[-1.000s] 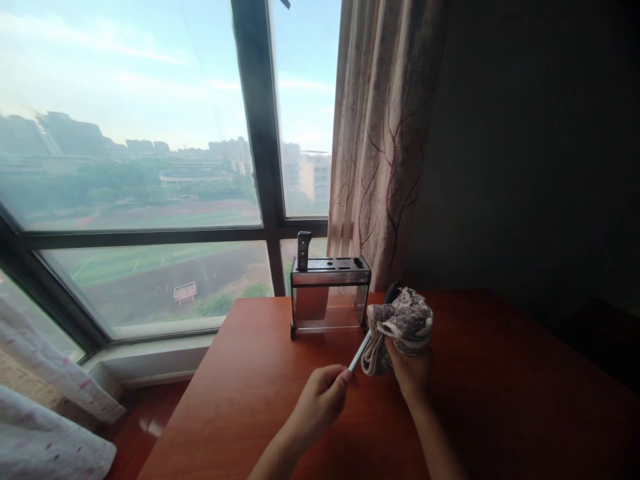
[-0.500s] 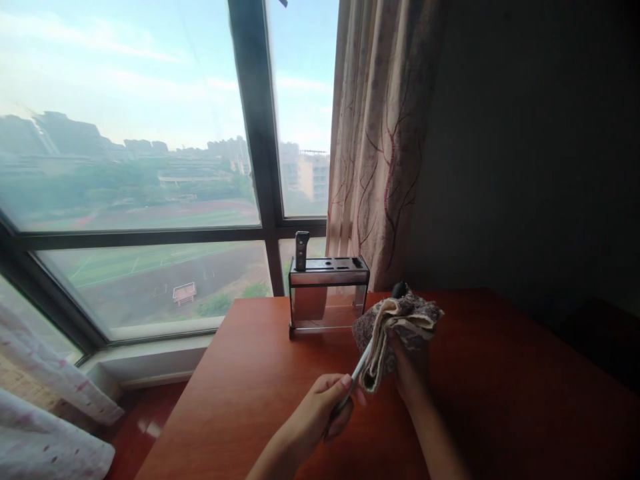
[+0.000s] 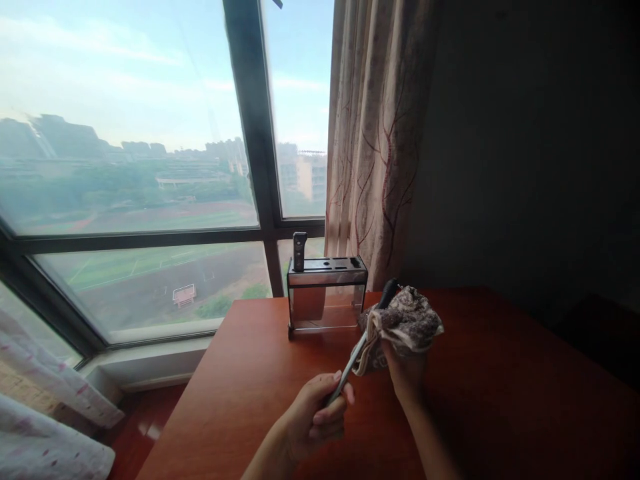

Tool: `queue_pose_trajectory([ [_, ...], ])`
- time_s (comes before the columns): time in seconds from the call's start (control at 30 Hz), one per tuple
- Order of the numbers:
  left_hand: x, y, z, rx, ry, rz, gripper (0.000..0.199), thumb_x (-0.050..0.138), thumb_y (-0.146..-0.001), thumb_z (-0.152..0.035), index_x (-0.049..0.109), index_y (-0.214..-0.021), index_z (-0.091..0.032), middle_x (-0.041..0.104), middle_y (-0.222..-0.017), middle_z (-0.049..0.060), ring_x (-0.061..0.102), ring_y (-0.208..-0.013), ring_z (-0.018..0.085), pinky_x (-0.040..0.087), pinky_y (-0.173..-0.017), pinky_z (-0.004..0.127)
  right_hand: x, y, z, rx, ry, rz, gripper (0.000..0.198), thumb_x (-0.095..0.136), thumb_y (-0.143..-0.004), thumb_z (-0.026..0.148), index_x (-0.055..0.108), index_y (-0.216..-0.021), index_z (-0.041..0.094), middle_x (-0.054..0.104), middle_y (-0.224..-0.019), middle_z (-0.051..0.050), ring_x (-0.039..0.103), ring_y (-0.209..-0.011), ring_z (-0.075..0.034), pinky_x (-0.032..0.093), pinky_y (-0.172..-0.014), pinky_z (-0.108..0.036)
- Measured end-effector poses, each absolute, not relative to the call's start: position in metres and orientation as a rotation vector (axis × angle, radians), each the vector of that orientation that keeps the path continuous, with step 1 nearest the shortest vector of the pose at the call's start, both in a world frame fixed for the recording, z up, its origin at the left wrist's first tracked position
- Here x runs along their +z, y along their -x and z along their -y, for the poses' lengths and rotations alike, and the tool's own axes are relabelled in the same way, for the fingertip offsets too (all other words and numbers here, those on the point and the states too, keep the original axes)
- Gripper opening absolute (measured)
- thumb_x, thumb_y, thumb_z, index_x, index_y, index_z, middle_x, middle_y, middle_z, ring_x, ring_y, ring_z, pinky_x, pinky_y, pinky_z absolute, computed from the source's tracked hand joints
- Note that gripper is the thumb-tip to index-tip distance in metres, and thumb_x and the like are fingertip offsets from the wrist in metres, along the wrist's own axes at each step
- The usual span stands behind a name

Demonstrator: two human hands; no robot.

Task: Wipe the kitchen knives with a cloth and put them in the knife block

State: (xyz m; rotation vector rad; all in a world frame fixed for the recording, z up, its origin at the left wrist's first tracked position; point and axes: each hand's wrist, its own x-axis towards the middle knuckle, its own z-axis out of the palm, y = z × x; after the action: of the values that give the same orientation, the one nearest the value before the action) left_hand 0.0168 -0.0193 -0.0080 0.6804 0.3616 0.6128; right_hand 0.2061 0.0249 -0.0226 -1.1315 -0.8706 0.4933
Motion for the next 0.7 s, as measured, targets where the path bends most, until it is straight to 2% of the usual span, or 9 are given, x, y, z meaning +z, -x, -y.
queue_pose_trajectory([
  [0.07, -0.009, -0.018, 0.019, 0.587, -0.679, -0.347, 0.036, 0.046, -0.092, -0.040, 0.064, -0.084, -0.010, 0.026, -0.034, -0.011, 0.013, -0.027, 0.004, 0.012, -0.033, 0.019, -0.017, -0.201, -0.024, 0.556, 1.089, 0.838, 0.046, 0.074, -0.065, 0.046, 0.064, -0.100, 0.017, 0.071, -0.103, -0.011, 0.066, -0.096, -0.029, 0.050, -0.089, -0.045],
  [0.13, -0.010, -0.020, 0.019, 0.564, -0.667, -0.338, 0.035, 0.045, -0.092, -0.040, 0.064, -0.084, -0.011, 0.026, -0.034, -0.011, 0.012, -0.027, 0.004, 0.012, -0.033, 0.019, -0.014, -0.199, -0.024, 0.629, 1.057, 0.786, 0.048, 0.074, -0.066, 0.045, 0.063, -0.105, 0.019, 0.071, -0.103, -0.009, 0.066, -0.097, -0.027, 0.049, -0.089, -0.045],
  [0.27, -0.009, -0.020, 0.019, 0.563, -0.649, -0.347, 0.032, 0.045, -0.093, -0.039, 0.061, -0.086, -0.013, 0.027, -0.035, -0.012, 0.011, -0.028, 0.004, 0.013, -0.034, 0.018, -0.022, -0.204, -0.027, 0.662, 1.079, 0.746, 0.048, 0.080, -0.057, 0.042, 0.066, -0.096, 0.018, 0.074, -0.091, -0.008, 0.067, -0.091, -0.029, 0.051, -0.085, -0.046],
  [0.33, -0.007, -0.018, 0.019, 0.570, -0.653, -0.351, 0.029, 0.045, -0.093, -0.039, 0.060, -0.086, -0.015, 0.027, -0.035, -0.012, 0.011, -0.028, 0.004, 0.013, -0.034, 0.018, -0.028, -0.209, -0.030, 0.653, 1.077, 0.756, 0.044, 0.081, -0.055, 0.041, 0.067, -0.090, 0.018, 0.074, -0.090, -0.008, 0.067, -0.090, -0.028, 0.051, -0.085, -0.045],
  [0.4, -0.005, -0.017, 0.019, 0.595, -0.669, -0.368, 0.027, 0.044, -0.094, -0.037, 0.059, -0.088, -0.016, 0.027, -0.036, -0.012, 0.010, -0.028, 0.004, 0.011, -0.034, 0.018, -0.032, -0.211, -0.031, 0.687, 1.040, 0.731, 0.045, 0.082, -0.054, 0.040, 0.066, -0.091, 0.019, 0.073, -0.093, -0.006, 0.067, -0.091, -0.027, 0.051, -0.085, -0.042],
  [0.5, -0.003, -0.014, 0.018, 0.662, -0.728, -0.415, 0.022, 0.046, -0.093, -0.036, 0.057, -0.091, -0.017, 0.026, -0.037, -0.013, 0.009, -0.029, 0.004, 0.010, -0.035, 0.018, -0.032, -0.210, -0.030, 0.940, 0.939, 0.634, 0.047, 0.077, -0.060, 0.044, 0.064, -0.099, 0.022, 0.073, -0.096, -0.003, 0.068, -0.090, -0.025, 0.054, -0.080, -0.039],
  [0.6, -0.001, -0.014, 0.017, 0.726, -0.845, -0.506, 0.026, 0.049, -0.091, -0.041, 0.056, -0.088, -0.016, 0.028, -0.038, -0.013, 0.013, -0.032, 0.004, 0.012, -0.037, 0.019, -0.027, -0.209, -0.026, 1.323, 0.870, 0.642, 0.045, 0.058, -0.073, 0.060, 0.068, -0.089, 0.020, 0.074, -0.088, -0.006, 0.069, -0.083, -0.027, 0.055, -0.074, -0.042],
  [0.7, -0.001, -0.017, 0.016, 0.774, -0.997, -0.668, 0.036, 0.053, -0.086, -0.050, 0.055, -0.081, -0.015, 0.039, -0.044, -0.009, 0.026, -0.038, 0.005, 0.016, -0.041, 0.021, -0.025, -0.211, -0.022, 1.467, 0.831, 0.652, 0.053, 0.052, -0.073, 0.069, 0.070, -0.082, 0.019, 0.074, -0.084, -0.008, 0.069, -0.081, -0.029, 0.056, -0.072, -0.045],
])
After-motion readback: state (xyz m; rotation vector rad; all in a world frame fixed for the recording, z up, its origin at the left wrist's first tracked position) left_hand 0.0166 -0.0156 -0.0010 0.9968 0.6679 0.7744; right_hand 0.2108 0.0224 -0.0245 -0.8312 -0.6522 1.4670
